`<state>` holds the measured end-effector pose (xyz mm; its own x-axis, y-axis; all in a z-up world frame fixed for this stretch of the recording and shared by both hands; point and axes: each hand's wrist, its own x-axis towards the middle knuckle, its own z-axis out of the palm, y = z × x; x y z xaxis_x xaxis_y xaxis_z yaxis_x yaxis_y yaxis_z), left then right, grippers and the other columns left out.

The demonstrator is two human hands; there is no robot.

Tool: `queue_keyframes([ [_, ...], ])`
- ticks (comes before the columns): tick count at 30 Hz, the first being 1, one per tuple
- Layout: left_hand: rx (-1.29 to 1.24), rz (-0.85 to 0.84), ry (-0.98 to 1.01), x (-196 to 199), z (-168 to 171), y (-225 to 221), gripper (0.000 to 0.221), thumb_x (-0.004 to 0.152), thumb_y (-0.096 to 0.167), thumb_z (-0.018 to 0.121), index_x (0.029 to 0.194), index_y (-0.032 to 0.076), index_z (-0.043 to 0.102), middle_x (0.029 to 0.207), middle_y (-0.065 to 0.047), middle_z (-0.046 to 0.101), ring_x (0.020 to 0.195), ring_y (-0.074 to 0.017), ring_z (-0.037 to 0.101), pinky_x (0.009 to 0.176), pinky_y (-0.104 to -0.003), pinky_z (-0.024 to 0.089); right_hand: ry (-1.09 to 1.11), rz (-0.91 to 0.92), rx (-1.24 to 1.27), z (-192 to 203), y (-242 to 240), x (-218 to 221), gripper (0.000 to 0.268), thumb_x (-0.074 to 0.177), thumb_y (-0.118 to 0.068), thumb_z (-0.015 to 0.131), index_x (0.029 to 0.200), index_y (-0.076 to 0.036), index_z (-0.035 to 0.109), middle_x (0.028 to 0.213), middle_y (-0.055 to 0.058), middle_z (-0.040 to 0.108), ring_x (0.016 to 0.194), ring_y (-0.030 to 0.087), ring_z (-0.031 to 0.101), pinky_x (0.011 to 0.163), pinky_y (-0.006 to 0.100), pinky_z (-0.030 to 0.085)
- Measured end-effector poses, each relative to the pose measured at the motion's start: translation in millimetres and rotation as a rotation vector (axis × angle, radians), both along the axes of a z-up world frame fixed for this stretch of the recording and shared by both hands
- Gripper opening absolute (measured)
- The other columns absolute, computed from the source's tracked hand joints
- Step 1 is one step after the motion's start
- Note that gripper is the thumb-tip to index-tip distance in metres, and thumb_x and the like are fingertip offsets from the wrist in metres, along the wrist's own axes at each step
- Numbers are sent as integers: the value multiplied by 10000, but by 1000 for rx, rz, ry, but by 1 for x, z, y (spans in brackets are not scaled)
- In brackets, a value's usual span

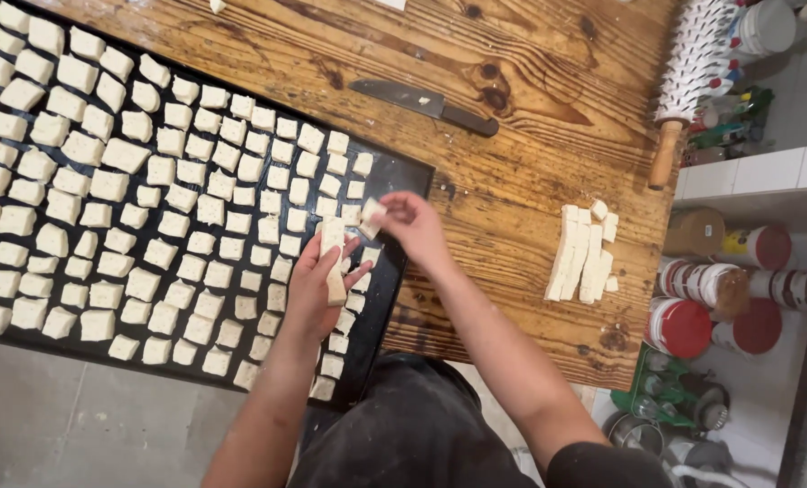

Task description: Placing small pieces of dough onto a baking tray in organized rows

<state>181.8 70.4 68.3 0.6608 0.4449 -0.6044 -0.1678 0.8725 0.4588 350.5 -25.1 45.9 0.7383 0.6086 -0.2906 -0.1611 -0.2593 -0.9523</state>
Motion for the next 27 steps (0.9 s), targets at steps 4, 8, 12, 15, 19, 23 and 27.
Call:
queue_keyframes([
  [4,77,-46,13,-11,-5,-2,474,1012,0,548,1472,-51,446,1210,-189,567,1190,-376,649,845,-627,618,-204,27,-165,-23,1,17,266,835,-151,889,1065,-102,764,976,76,770,896,190,757,791,309,619],
  [8,185,-147,60,-5,-1,-2,413,979,-9,611,1384,-59,546,1124,-198,642,981,-347,730,648,-499,671,-381,69,-190,-1,8,12,210,894,-179,792,1099,-154,751,928,61,713,806,193,724,681,295,622],
  [12,142,-161,76,3,-29,-10,386,904,-32,735,1273,-71,627,1061,-256,708,835,-390,766,563,-483,665,-2,301,-39,38,8,-9,311,887,-122,811,1185,-60,749,989,97,758,776,113,658,748,326,633],
  [15,75,-153,106,7,-33,-10,389,895,-25,745,1265,-58,632,1070,-274,731,783,-365,772,524,-435,656,-350,127,-205,20,15,13,250,918,-213,802,1156,-141,782,1039,100,778,1025,299,736,945,419,563],
  [19,94,-138,85,8,-13,-8,373,931,4,693,1290,-55,612,1132,-251,725,838,-337,770,560,-412,670,-590,201,-376,-2,27,47,217,949,-353,758,1157,-296,779,1077,-45,773,1063,287,683,1009,423,512],
  [23,99,-93,46,4,0,-6,451,959,-78,574,1400,-130,498,1204,-241,636,1032,-423,728,757,-488,662,-660,271,-446,-10,33,53,221,890,-353,805,1109,-330,791,1074,-53,722,1074,259,639,1017,391,495],
  [27,105,-75,54,-2,-2,-7,416,941,-82,597,1356,-82,562,1138,-182,660,966,-420,747,676,-481,672,-750,306,-494,-6,35,52,215,878,-423,805,1065,-319,791,998,-52,736,1027,261,674,975,413,517],
])
